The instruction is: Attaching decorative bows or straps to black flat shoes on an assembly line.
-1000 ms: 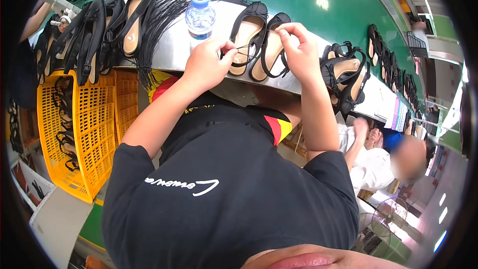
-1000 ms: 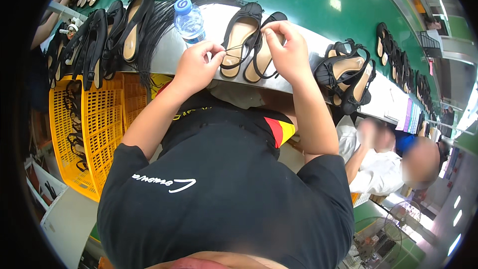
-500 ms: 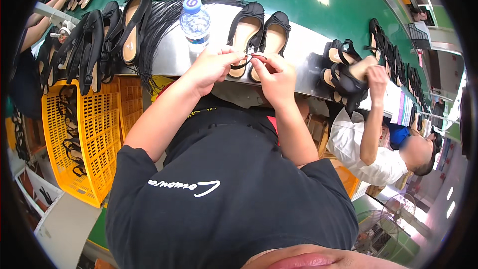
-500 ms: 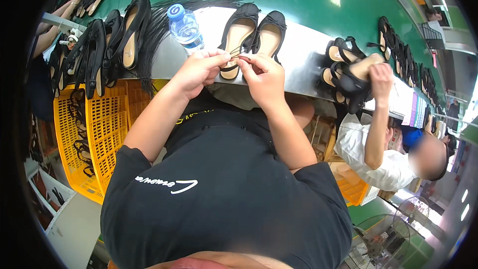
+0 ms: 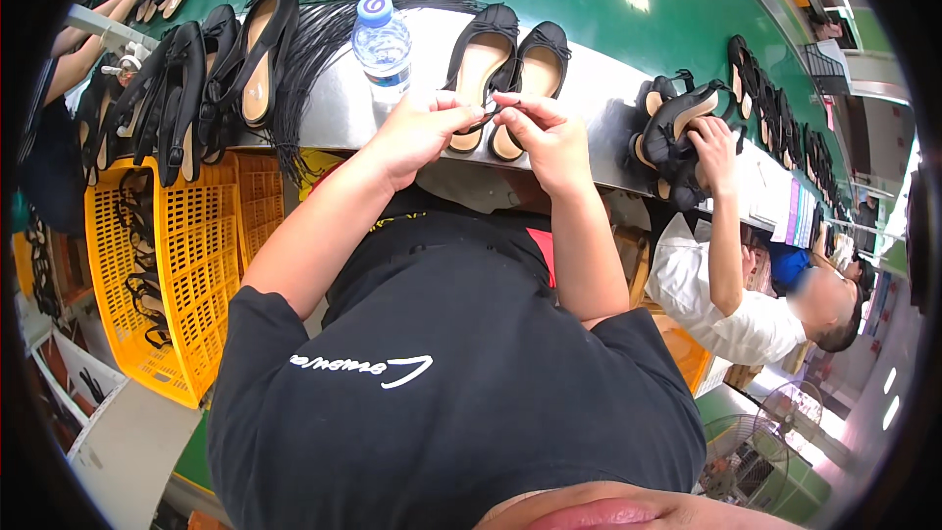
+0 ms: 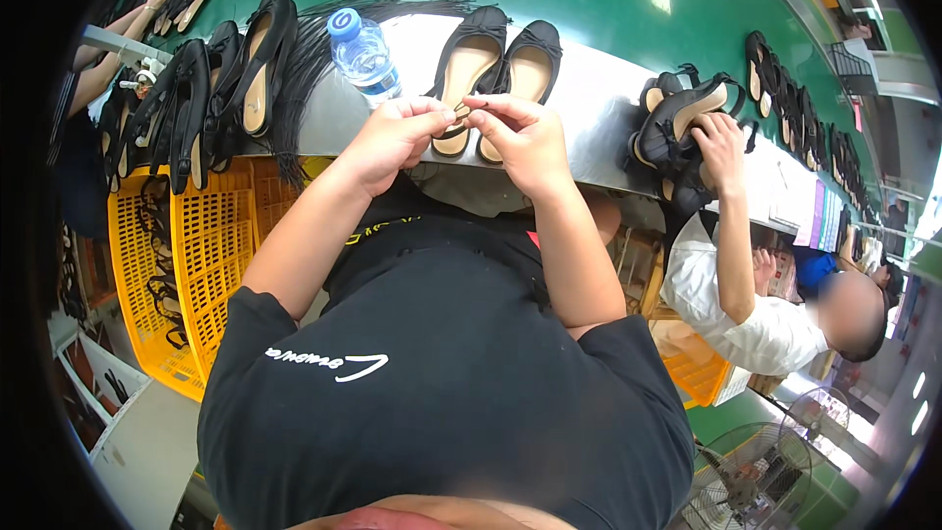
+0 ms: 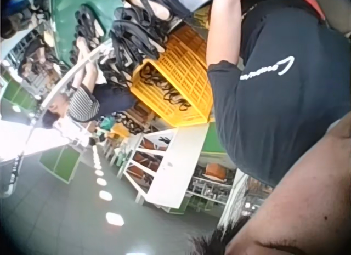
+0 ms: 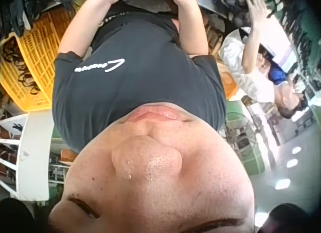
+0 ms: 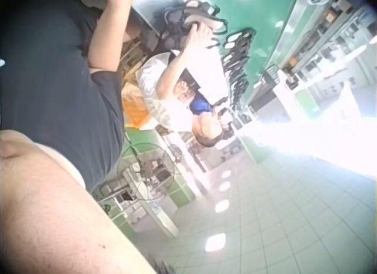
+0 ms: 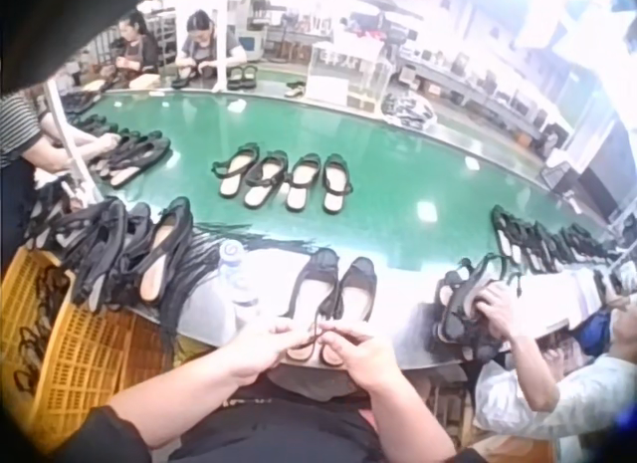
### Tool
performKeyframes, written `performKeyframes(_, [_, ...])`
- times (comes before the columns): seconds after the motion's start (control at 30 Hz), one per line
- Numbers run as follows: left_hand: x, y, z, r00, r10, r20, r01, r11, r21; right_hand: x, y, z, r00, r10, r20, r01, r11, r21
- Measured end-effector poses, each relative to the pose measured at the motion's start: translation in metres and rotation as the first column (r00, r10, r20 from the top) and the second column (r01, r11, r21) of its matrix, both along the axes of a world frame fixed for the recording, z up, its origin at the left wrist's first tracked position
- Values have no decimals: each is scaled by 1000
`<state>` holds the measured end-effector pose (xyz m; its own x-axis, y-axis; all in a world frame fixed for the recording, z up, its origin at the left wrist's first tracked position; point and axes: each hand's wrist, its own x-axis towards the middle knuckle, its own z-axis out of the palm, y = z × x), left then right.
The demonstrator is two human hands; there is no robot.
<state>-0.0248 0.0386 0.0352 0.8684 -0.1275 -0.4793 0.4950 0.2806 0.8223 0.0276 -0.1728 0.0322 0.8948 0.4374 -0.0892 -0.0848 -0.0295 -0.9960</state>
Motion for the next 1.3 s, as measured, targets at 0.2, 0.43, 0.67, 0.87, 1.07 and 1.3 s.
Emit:
performKeyframes(0.2, [-3, -5, 5, 998, 61, 4, -61, 998, 20, -7, 5, 2, 964, -32, 263, 62, 992, -108])
performKeyframes(0.43, [-23, -17, 9, 938, -65, -341, -92, 900, -425, -40, 11, -12, 646, -8, 763, 158, 980, -123])
performKeyframes(0.67, [-21, -19, -1, 966, 8, -260, -123, 895, -429, -54, 9, -17, 550, -91, 830, 290, 953, -88])
performKeyframes(0.87, [-23, -28, -1, 973, 201, -116, -219, 961, -169, -32, 39, -15, 713, -385, 586, 493, 869, -29])
performKeyframes(1.07, [-6, -17, -28, 923, 146, 356, -286, 879, 381, 4, 39, -7, 785, 0, 619, 234, 926, -297])
performKeyframes(1.3, [-9, -15, -16, 878, -45, 476, -294, 734, 612, 34, 28, -16, 988, 106, 111, -77, 969, -236])
